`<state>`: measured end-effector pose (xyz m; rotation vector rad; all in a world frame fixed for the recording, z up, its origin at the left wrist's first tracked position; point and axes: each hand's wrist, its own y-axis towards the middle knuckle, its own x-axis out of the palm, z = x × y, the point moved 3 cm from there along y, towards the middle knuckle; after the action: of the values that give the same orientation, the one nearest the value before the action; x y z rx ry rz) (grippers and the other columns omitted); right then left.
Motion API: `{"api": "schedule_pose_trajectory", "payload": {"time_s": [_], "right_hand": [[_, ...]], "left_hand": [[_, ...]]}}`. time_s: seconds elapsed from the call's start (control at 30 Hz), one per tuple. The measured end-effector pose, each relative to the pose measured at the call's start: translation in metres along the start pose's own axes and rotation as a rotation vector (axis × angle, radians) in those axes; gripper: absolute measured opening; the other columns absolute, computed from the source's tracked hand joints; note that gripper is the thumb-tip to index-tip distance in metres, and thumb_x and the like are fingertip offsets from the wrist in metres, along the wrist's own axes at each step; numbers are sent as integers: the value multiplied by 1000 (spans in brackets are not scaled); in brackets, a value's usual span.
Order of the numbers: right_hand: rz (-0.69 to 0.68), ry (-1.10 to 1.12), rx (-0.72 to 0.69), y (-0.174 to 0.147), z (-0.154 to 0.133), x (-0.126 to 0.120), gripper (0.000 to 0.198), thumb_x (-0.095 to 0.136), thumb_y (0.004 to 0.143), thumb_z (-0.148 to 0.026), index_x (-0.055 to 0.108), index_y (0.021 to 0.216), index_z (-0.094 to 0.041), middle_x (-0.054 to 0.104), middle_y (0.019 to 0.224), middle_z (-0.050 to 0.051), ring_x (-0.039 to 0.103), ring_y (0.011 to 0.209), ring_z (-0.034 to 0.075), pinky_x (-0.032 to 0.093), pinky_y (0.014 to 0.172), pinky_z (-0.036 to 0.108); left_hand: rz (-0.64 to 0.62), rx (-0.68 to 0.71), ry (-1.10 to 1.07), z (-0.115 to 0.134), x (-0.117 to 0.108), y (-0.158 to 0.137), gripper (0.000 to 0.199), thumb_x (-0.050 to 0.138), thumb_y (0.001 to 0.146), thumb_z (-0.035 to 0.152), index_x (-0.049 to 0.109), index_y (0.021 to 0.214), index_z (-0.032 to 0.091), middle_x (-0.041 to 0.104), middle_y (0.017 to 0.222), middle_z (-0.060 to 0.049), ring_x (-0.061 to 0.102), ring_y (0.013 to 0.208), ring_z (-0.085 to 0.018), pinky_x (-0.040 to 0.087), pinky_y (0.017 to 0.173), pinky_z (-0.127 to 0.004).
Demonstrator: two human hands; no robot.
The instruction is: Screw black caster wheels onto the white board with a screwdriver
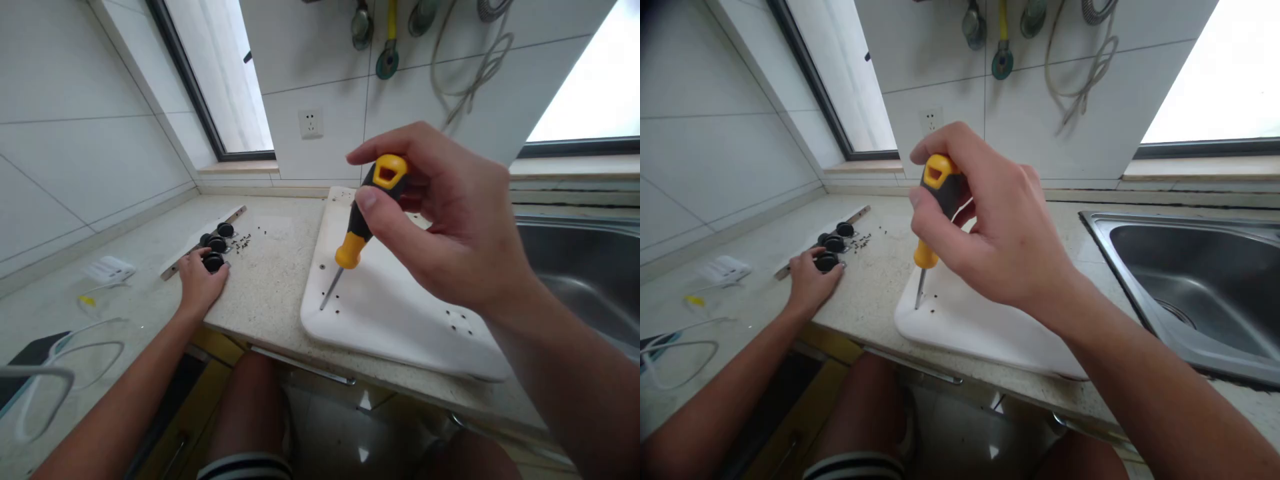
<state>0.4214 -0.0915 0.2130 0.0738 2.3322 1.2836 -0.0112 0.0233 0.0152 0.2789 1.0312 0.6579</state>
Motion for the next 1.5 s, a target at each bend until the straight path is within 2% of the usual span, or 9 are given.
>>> {"api": "schedule_pose_trajectory", "payload": {"time_s": [0.13,0.3,0.37,0.5,0.67,1.2,1.5], "right_hand": [[10,-26,-30,0,-2,-2,25,78,101,-40,74,118,-22,69,95,0,63,77,11,57,72,29],[61,-167,-52,0,-6,-5,30,82,98,-50,70,92,-23,68,78,-3,51,67,11,47,74,34],[85,-230,-58,0,-7,-8,33,81,99,-50,68,87,-22,66,73,-4,49,65,10,44,75,35],[120,-285,-81,0,-6,-14,26,81,97,-42,68,88,-21,68,76,-3,51,66,10,40,74,35],[104,-331,-74,0,-5,-14,23,81,97,-35,66,86,-21,63,73,-3,47,64,10,40,70,36],[111,-360,-61,2,-3,-10,25,79,97,-39,65,85,-22,58,69,-5,45,64,10,37,71,35],[152,-383,-10,6,2,-11,24,81,90,-34,63,80,-21,56,64,-3,43,60,11,34,69,37]], "left_hand": [[3,1,4,-1,0,0,62,77,85,37,64,141,13,59,137,-19,57,143,-41,43,132,-58],[4,8,9,0,1,0,64,76,85,38,64,142,12,60,137,-20,56,144,-41,43,131,-58],[5,9,9,0,1,0,65,76,85,38,64,142,10,59,137,-21,56,145,-42,43,131,-58],[7,6,7,0,2,0,64,76,85,39,64,141,12,60,137,-20,56,144,-42,44,131,-59],[6,12,4,0,1,-1,62,75,85,39,64,140,13,60,136,-19,56,145,-42,43,131,-59],[5,-1,-16,1,0,-1,60,76,85,37,63,138,14,59,133,-18,56,144,-42,43,131,-59],[0,-4,-25,4,-2,-2,56,75,85,38,63,134,16,59,132,-17,54,146,-41,43,131,-58]]}}
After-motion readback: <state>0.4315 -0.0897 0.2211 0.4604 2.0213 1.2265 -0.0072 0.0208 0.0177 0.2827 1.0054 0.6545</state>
